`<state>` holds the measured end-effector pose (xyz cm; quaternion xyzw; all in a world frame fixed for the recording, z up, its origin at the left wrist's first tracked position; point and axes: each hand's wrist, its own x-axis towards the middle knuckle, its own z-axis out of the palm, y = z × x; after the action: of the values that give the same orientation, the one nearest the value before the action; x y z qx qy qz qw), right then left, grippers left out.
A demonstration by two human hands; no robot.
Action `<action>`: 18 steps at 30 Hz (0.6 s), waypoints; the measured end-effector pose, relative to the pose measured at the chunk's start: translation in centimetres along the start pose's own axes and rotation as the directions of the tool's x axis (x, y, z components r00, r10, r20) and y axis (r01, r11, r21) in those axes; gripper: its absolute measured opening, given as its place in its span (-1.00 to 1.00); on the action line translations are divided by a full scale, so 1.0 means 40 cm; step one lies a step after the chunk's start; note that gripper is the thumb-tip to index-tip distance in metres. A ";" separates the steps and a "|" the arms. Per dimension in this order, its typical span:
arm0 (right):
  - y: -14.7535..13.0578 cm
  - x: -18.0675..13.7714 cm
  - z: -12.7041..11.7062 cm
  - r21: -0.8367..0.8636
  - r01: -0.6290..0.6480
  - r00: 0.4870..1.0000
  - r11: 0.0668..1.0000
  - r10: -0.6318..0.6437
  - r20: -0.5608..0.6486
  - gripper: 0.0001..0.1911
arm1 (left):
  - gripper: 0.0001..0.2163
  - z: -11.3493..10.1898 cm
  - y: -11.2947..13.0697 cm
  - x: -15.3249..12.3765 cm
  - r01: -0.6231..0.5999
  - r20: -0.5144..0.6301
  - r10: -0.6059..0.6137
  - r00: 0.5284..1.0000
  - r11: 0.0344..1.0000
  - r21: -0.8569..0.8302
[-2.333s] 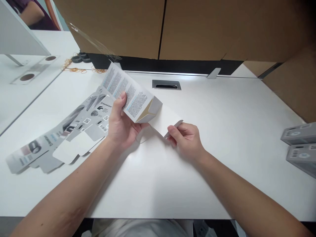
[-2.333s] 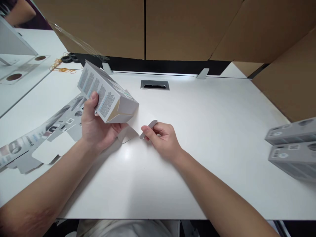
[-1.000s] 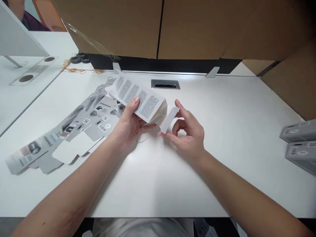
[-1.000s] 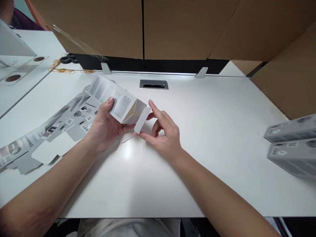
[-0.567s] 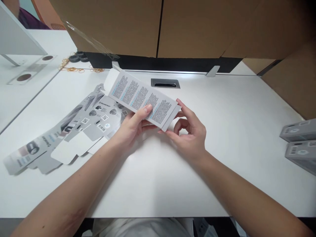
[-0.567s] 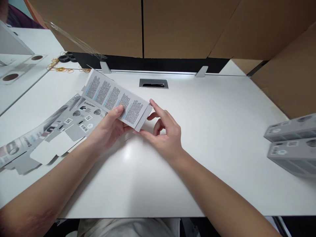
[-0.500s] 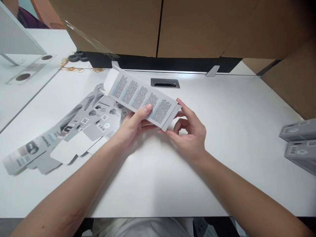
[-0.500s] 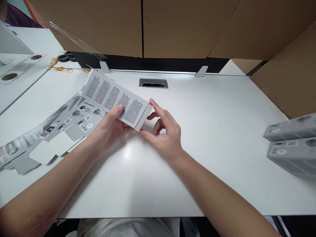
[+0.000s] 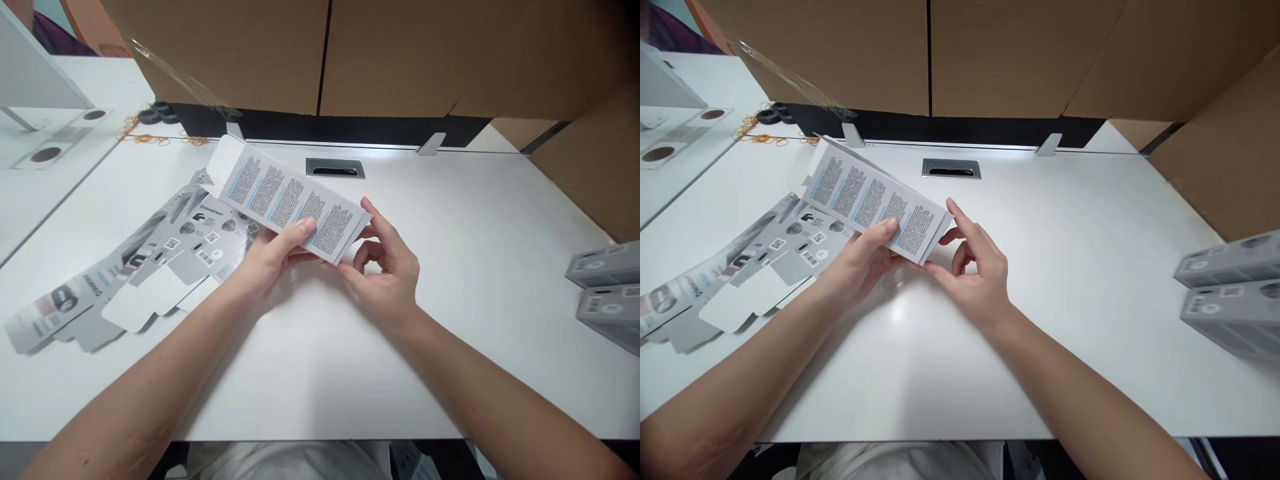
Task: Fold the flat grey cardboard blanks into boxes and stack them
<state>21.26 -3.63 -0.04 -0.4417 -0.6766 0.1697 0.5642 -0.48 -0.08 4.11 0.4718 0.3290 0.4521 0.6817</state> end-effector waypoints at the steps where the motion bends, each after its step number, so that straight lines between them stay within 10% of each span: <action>1: 0.003 0.001 0.000 -0.011 0.031 1.000 0.999 -0.031 -0.006 -0.03 | -0.40 0.002 0.000 -0.001 0.006 0.007 -0.006 1.000 1.000 0.001; 18: 0.004 0.002 0.004 -0.007 0.101 0.994 0.995 -0.100 0.053 0.02 | -0.36 -0.010 0.022 0.001 -0.051 -0.123 0.056 0.991 0.998 0.042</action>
<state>21.19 -3.42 -0.15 -0.4051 -0.7134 0.1496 0.5519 -1.10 0.23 4.81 0.4646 0.3667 0.4922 0.6383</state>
